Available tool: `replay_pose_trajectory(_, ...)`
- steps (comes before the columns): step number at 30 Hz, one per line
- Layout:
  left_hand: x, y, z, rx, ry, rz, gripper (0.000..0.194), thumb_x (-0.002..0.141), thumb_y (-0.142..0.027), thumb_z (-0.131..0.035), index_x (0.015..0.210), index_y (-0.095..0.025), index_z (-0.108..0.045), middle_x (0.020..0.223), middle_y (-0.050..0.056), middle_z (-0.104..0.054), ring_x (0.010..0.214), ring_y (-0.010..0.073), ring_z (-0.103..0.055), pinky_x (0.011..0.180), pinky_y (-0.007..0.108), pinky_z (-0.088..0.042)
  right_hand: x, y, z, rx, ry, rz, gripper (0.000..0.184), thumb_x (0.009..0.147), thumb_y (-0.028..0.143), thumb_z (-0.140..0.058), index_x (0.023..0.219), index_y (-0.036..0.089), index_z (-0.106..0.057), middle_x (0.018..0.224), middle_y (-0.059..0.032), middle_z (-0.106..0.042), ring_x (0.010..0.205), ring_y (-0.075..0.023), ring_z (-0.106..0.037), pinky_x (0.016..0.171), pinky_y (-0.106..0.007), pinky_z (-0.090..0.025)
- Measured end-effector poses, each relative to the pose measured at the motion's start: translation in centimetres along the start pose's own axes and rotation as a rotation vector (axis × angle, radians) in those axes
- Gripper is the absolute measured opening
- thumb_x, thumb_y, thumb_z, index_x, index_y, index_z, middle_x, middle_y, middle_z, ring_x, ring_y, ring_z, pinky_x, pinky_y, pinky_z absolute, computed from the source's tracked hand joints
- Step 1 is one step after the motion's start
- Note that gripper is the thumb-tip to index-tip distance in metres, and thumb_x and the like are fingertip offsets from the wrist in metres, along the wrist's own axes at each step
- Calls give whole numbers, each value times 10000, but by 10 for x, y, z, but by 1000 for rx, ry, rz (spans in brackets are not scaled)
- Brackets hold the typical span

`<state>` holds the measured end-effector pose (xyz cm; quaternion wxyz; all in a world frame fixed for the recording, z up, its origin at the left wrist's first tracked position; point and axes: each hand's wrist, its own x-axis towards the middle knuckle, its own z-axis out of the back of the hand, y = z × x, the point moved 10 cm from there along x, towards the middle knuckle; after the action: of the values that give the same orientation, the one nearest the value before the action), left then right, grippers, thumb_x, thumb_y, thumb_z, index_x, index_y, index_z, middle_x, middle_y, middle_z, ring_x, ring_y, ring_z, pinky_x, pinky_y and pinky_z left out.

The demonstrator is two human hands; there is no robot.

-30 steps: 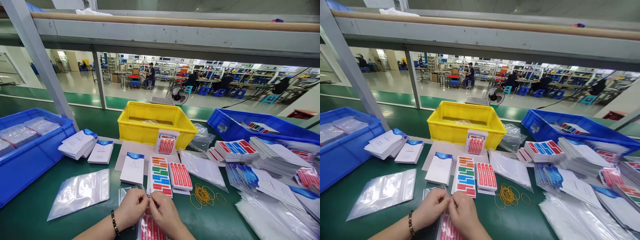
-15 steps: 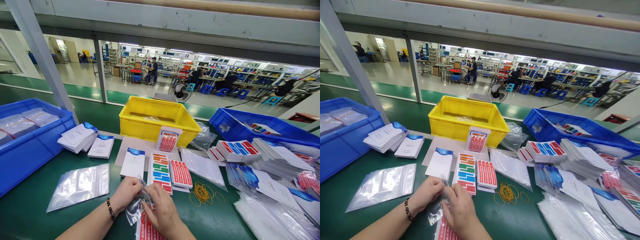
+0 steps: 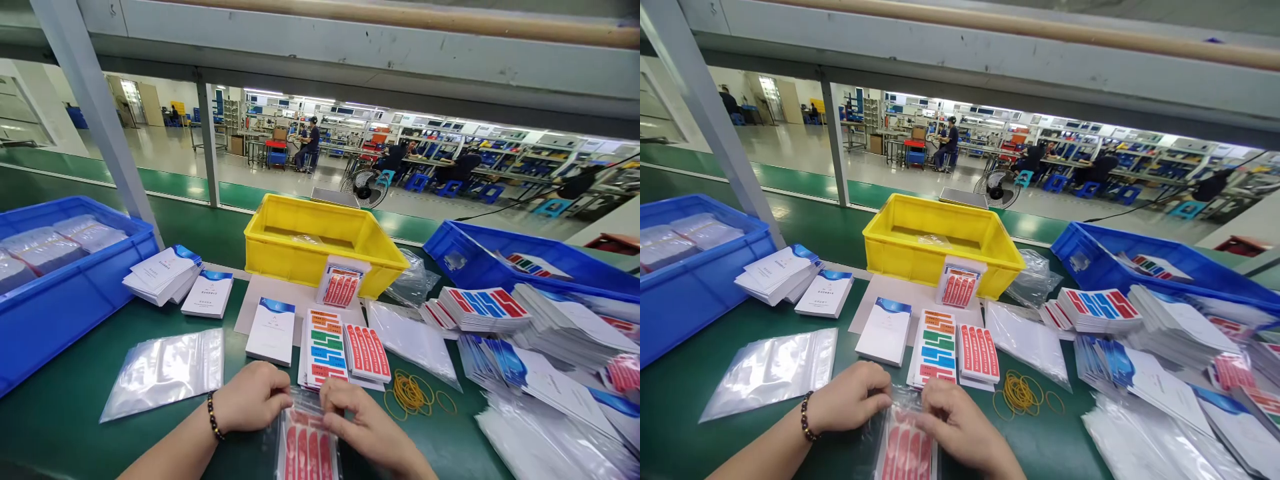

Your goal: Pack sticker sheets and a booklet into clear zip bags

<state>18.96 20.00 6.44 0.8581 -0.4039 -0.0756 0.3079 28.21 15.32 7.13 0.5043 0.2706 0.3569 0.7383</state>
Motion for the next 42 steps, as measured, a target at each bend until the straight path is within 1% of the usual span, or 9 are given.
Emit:
replay_pose_trajectory(6, -1, -1, -27, -190, 146, -20, 146, 701, -189, -532, 561, -170, -570, 508, -53, -457, 485, 86, -390, 475, 219, -260, 35, 30, 6, -371, -295, 232, 217, 861, 118, -412, 928, 186, -606, 895, -81, -620, 838, -201, -540, 743, -340, -422)
replay_pose_trajectory(13, -7, -7, -37, -399, 216, -74, 262, 711, -346, -588, 523, -171, -536, 482, -59, -433, 466, 78, -357, 457, 211, -268, 83, 24, -29, -740, -264, 215, 244, 703, 169, -642, 944, 148, -616, 827, -84, -610, 799, -243, -508, 727, -382, -399)
replay_pose_trajectory(17, -5, -6, -34, -637, 182, -53, 502, 655, -653, -546, 557, -161, -567, 469, -40, -444, 443, 85, -377, 452, 219, -280, 73, 29, -19, -739, -314, 241, 163, 810, 124, -493, 756, 165, -641, 699, -56, -563, 698, -202, -482, 664, -344, -377)
replay_pose_trajectory(22, 8, 12, -37, -1114, 82, 62, 945, 632, -839, -78, 928, -128, -626, 445, -19, -492, 317, 85, -333, 372, 223, -241, 28, 58, 23, -607, -440, 347, 232, 866, 146, -421, 938, 176, -639, 777, -63, -561, 720, -187, -494, 643, -330, -391)
replay_pose_trajectory(25, 11, 23, -39, -1553, 8, 154, 698, 745, -699, -342, 1036, -124, -612, 671, 65, -667, 496, 139, -552, 518, 252, -398, 8, 63, 26, -446, -288, 386, 190, 853, 191, -476, 938, 217, -645, 783, -44, -566, 718, -175, -521, 631, -313, -421)
replay_pose_trajectory(27, 10, 22, -41, -1621, 18, 193, 452, 702, -430, -612, 1017, -107, -630, 864, 110, -703, 761, 210, -634, 736, 312, -440, 5, 51, 34, -339, -252, 344, 189, 864, 235, -466, 909, 219, -648, 804, -45, -577, 745, -176, -548, 658, -312, -451)
replay_pose_trajectory(30, 6, 15, -43, -1563, 78, 222, 470, 586, -197, -706, 1036, -84, -633, 1050, 156, -672, 1009, 297, -591, 912, 402, -386, 15, 4, 67, -428, -431, 77, 217, 872, 231, -420, 907, 194, -631, 902, -75, -607, 864, -200, -571, 765, -336, -463)
replay_pose_trajectory(35, 2, -3, -48, -1419, 237, 155, 582, 559, -252, -762, 1096, -88, -611, 1120, 190, -636, 1023, 334, -585, 929, 467, -383, 44, -63, 97, -645, -469, -239, 209, 768, 173, -537, 963, 165, -611, 968, -106, -622, 930, -259, -548, 813, -395, -411)
replay_pose_trajectory(42, 2, 5, -59, -1394, 236, 211, 483, 557, -360, -781, 950, -99, -674, 1009, 171, -683, 942, 308, -627, 925, 463, -397, 54, -76, 101, -730, -387, -302, 79, 740, 208, -585, 817, 188, -594, 850, -50, -611, 853, -233, -544, 729, -333, -373)
